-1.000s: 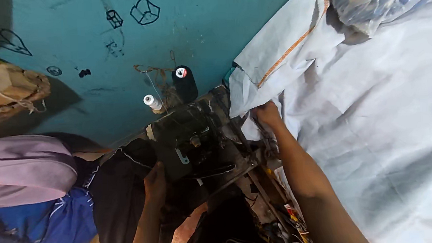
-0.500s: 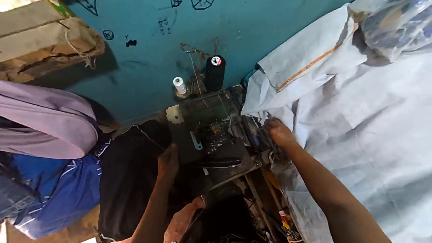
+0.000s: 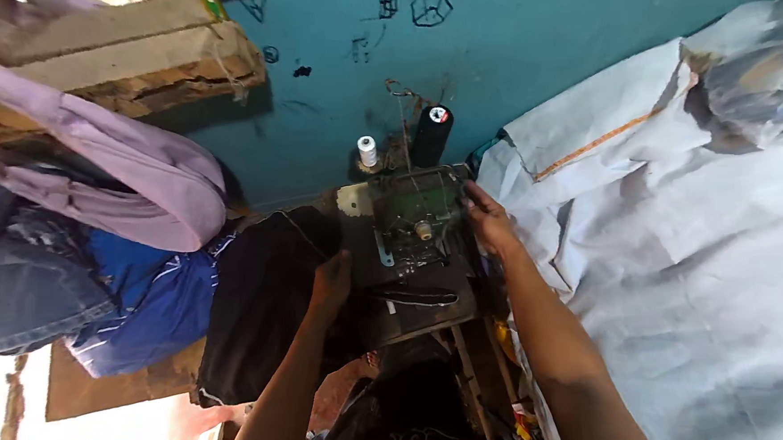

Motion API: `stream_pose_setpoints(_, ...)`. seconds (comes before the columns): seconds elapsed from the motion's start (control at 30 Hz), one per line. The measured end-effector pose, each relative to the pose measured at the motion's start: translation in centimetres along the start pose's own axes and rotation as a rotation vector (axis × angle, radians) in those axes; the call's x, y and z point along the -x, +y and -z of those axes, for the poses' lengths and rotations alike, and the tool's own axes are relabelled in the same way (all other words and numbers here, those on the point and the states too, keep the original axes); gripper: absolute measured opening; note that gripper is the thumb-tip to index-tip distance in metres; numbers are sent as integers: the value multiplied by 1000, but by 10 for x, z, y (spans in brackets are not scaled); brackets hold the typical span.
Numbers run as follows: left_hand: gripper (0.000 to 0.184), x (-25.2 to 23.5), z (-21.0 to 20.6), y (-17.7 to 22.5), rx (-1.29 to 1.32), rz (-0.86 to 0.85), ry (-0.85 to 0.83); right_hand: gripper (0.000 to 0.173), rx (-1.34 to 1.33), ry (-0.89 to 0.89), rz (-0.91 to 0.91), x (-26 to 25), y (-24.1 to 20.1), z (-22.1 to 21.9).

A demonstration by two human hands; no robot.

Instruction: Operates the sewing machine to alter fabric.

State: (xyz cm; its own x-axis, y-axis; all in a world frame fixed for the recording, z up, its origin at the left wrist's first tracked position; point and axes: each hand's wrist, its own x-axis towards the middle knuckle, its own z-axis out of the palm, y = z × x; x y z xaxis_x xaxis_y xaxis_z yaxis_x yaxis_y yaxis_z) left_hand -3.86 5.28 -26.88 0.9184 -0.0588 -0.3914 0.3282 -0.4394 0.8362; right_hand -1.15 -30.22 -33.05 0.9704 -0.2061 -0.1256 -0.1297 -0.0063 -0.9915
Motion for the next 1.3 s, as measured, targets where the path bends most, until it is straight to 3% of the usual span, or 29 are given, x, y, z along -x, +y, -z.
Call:
stream_pose_setpoints(0.07, 42, -1, 2, 0, 0, 9, -21, 38, -13, 8, -77, -6, 1, -23)
stream_pose_setpoints(0.17, 41, 0, 1, 2, 40, 24, -24, 40, -98, 6, -195, -8, 5, -29)
stream_pose_setpoints(0.27, 44, 0, 2, 2, 81, 25, -47, 46, -264, -44, -131, 4, 1, -18)
stream_pose_setpoints(0.33, 45, -2, 1, -3, 95, -23, -50, 51, -198, -72, -118, 12, -9, -14)
stream_pose_setpoints(0.4, 48, -4, 2, -7, 90, -56, -88, 44, -86, -44, -151, 11, -21, -14)
stream_pose_setpoints(0.5, 49, -6, 4, -6, 74, -71, -102, 30, 79, -32, -274, -3, -32, -14)
stream_pose_setpoints(0.57, 51, -6, 4, -5, 50, -59, -104, 33, 230, 33, -381, -16, -33, -20)
stream_pose_setpoints(0.7, 56, 5, 9, -7, -196, -38, -145, 46, 334, 6, -722, -14, -44, -29)
stream_pose_setpoints(0.77, 58, 18, 24, -20, -455, -132, -272, 59, 183, 56, -702, 12, -47, -25)
stream_pose_setpoints(0.83, 59, 32, 40, -43, -621, -319, -331, 59, 229, 188, -553, 46, -37, -20)
stream_pose_setpoints(0.93, 28, 46, 59, -75, -632, -620, -153, 53, 461, 236, -356, 106, -27, -33)
stream_pose_setpoints(1.0, 20, 55, 68, -83, -530, -690, 5, 45, 531, 147, -239, 143, -24, -55)
stream_pose_setpoints(1.17, 24, 76, 74, -82, -167, -415, 377, 25, 599, -181, 70, 186, -15, -121)
stream_pose_setpoints(1.23, 29, 72, 78, -83, 92, -306, 595, 29, 663, -255, 45, 181, -21, -157)
stream_pose_setpoints(1.3, 27, 64, 88, -81, 464, -214, 795, 38, 752, -323, -119, 169, -34, -190)
